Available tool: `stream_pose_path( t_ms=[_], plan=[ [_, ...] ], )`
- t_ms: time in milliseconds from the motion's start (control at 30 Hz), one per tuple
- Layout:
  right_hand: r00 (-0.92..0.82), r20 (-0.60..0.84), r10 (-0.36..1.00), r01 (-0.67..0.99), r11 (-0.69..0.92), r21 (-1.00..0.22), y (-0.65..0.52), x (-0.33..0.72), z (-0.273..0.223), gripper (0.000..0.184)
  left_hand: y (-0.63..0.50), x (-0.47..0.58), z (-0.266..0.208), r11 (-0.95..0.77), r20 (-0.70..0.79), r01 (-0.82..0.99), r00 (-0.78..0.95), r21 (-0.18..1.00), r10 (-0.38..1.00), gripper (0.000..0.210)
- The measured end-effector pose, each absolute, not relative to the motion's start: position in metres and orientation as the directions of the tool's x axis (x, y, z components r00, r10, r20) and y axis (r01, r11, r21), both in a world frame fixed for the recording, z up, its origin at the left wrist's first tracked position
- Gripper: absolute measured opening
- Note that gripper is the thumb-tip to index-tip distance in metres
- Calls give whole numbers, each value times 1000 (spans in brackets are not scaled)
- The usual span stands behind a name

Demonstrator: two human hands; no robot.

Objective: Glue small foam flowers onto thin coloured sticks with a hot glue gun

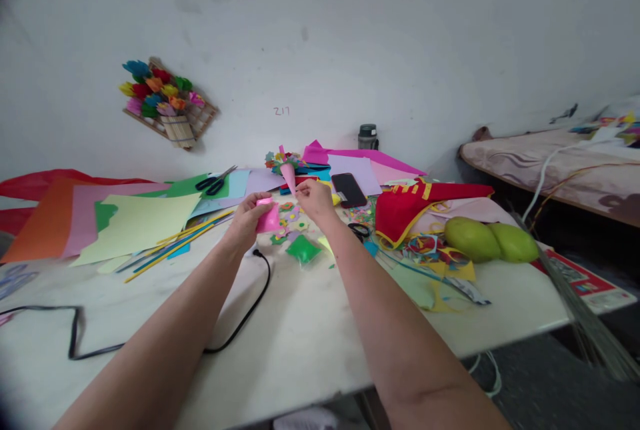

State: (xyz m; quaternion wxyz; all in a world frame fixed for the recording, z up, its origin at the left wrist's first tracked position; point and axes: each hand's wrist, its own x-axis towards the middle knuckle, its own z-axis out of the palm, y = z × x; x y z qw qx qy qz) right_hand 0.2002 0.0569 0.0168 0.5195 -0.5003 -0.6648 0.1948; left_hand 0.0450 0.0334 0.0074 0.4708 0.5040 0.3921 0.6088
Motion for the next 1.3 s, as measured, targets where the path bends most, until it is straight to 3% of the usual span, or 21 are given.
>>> stream_pose_path(
  t_ms=[133,233,333,467,700,1133,1300],
  plan=[
    [42,331,943,151,322,-935,56,205,23,13,35,43,8,-217,194,-310,-103,926,976,33],
    [-6,295,955,51,295,-954,52,208,26,7,35,44,9,-197,171,-378,-101,905,980,30],
    [-114,280,953,-51,276,-960,52,209,22,16,35,46,8,-209,183,-398,-104,893,978,28],
    [-281,265,922,-168,224,-960,54,206,15,15,35,50,7,-248,215,-385,-126,889,968,28],
    [-416,338,844,-92,330,-939,44,200,22,25,42,48,0,-309,287,-333,-114,891,951,30],
    [-417,346,840,74,411,-909,36,194,28,27,44,49,-3,-331,311,-230,-119,915,943,34],
    [-394,401,827,214,507,-835,33,190,29,27,43,50,-3,-346,324,-214,-132,914,937,32]
  ],
)
